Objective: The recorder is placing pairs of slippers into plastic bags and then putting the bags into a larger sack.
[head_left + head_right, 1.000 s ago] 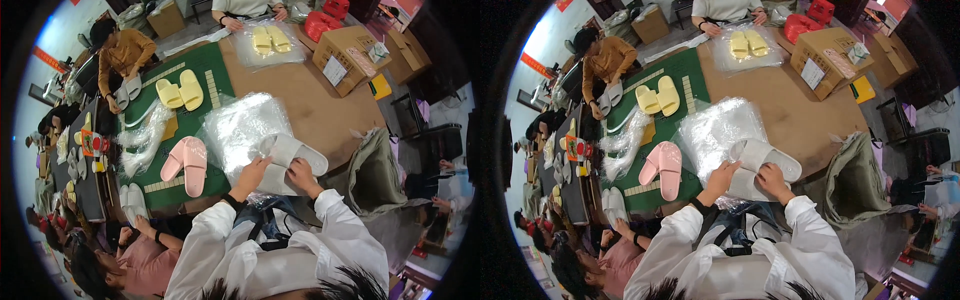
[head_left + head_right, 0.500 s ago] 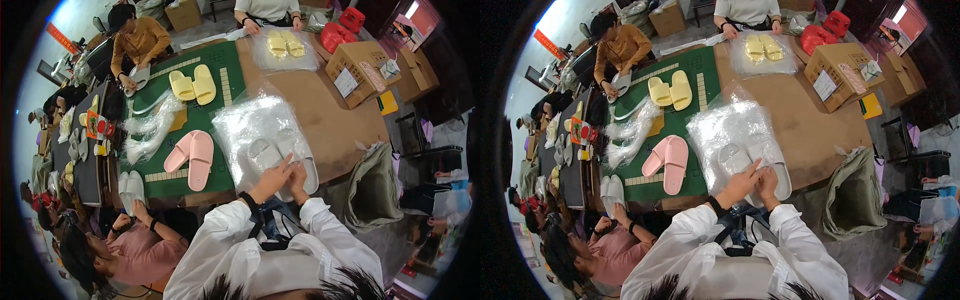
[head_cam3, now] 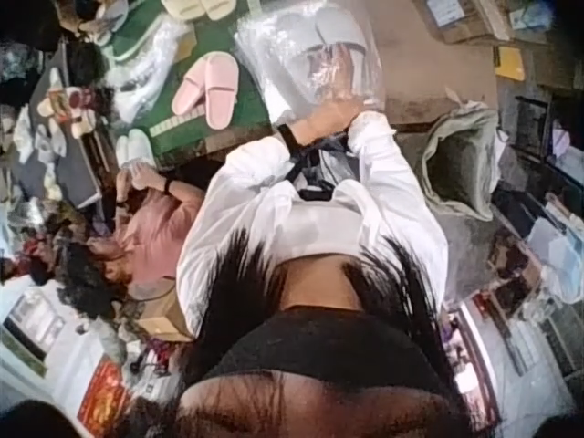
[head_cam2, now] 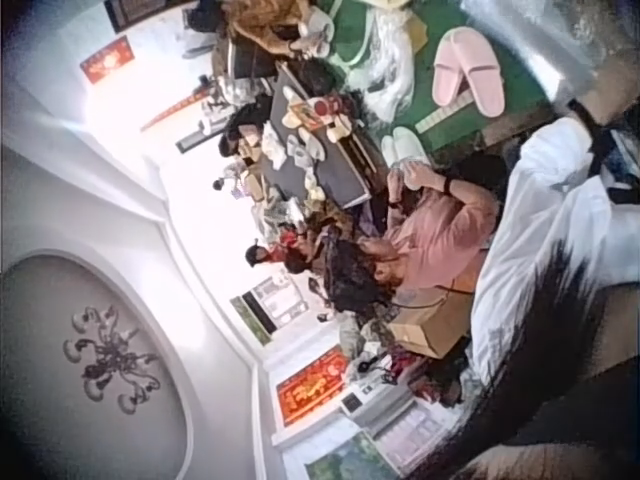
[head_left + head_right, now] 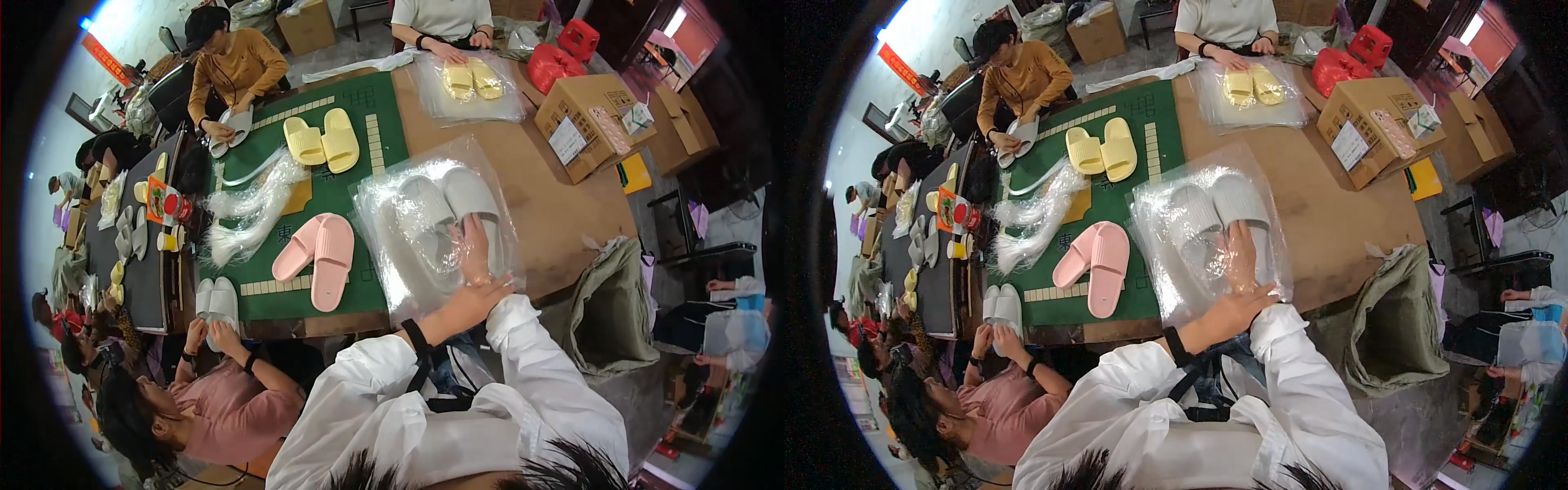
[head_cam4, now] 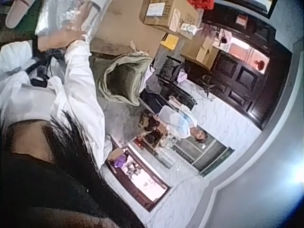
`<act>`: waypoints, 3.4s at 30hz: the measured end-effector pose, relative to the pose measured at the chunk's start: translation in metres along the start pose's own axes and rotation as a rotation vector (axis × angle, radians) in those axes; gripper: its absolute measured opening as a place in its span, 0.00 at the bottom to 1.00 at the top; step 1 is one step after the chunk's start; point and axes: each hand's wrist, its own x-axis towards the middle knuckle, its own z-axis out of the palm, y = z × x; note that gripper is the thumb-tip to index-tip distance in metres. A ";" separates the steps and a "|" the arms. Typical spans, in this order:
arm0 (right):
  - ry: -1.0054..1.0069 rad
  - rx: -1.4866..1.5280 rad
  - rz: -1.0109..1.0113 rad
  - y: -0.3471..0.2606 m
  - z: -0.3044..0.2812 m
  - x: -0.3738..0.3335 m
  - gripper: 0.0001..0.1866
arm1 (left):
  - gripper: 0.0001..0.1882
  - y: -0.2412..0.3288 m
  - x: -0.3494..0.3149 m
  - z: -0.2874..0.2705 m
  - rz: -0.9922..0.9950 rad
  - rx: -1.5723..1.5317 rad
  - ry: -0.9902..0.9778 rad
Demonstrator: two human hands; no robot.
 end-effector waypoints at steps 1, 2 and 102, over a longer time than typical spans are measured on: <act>0.002 0.140 -0.138 0.002 -0.002 0.002 0.14 | 0.21 -0.001 0.004 -0.001 -0.166 0.012 -0.022; 0.005 0.280 -0.278 0.005 -0.006 0.004 0.17 | 0.21 -0.004 0.008 -0.003 -0.330 0.025 -0.043; -0.257 -0.097 0.223 0.033 0.126 -0.059 0.21 | 0.20 -0.061 -0.172 0.046 -0.488 0.418 -0.414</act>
